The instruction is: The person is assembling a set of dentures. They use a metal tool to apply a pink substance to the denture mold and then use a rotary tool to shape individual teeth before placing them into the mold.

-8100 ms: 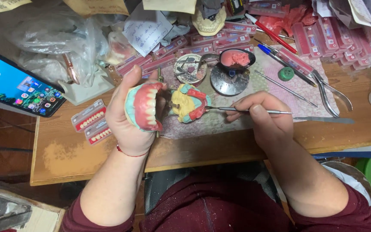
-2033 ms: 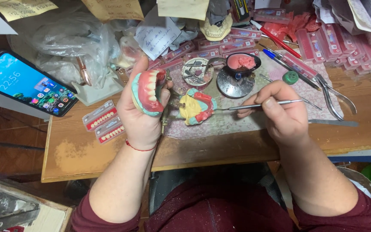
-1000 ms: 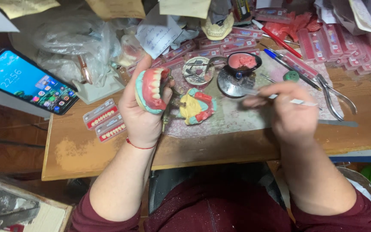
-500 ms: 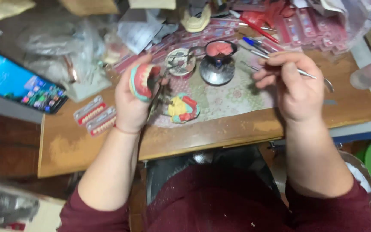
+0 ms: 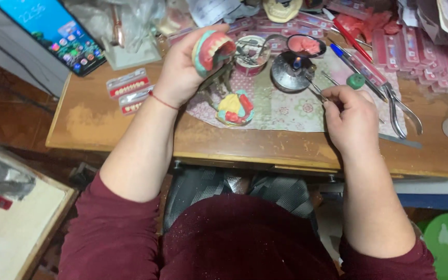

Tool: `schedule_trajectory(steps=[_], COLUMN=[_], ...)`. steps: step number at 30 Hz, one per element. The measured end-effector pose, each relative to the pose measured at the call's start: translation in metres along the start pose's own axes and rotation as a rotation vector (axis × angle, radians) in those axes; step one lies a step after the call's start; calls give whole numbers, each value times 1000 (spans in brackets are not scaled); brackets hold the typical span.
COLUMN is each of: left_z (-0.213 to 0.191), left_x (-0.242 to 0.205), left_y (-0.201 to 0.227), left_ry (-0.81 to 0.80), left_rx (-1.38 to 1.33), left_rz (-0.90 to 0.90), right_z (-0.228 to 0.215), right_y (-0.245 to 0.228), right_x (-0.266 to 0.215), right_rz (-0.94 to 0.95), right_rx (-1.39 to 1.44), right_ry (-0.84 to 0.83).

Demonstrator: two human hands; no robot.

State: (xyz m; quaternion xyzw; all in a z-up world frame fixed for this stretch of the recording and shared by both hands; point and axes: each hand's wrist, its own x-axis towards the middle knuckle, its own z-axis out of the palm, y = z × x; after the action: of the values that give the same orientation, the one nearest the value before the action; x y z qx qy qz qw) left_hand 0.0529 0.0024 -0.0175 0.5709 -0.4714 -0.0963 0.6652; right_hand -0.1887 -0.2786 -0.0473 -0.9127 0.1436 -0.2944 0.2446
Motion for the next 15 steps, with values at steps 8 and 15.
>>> schedule_trajectory(steps=[8, 15], left_z=[2, 13], left_x=[-2, 4], left_y=[-8, 29], left_ry=[48, 37], left_rx=[221, -238], left_rz=[165, -42], right_z=[3, 37], right_y=[-15, -76], right_x=[-11, -20], right_rz=[-266, -271], right_rx=[-58, 629], right_ry=[128, -339])
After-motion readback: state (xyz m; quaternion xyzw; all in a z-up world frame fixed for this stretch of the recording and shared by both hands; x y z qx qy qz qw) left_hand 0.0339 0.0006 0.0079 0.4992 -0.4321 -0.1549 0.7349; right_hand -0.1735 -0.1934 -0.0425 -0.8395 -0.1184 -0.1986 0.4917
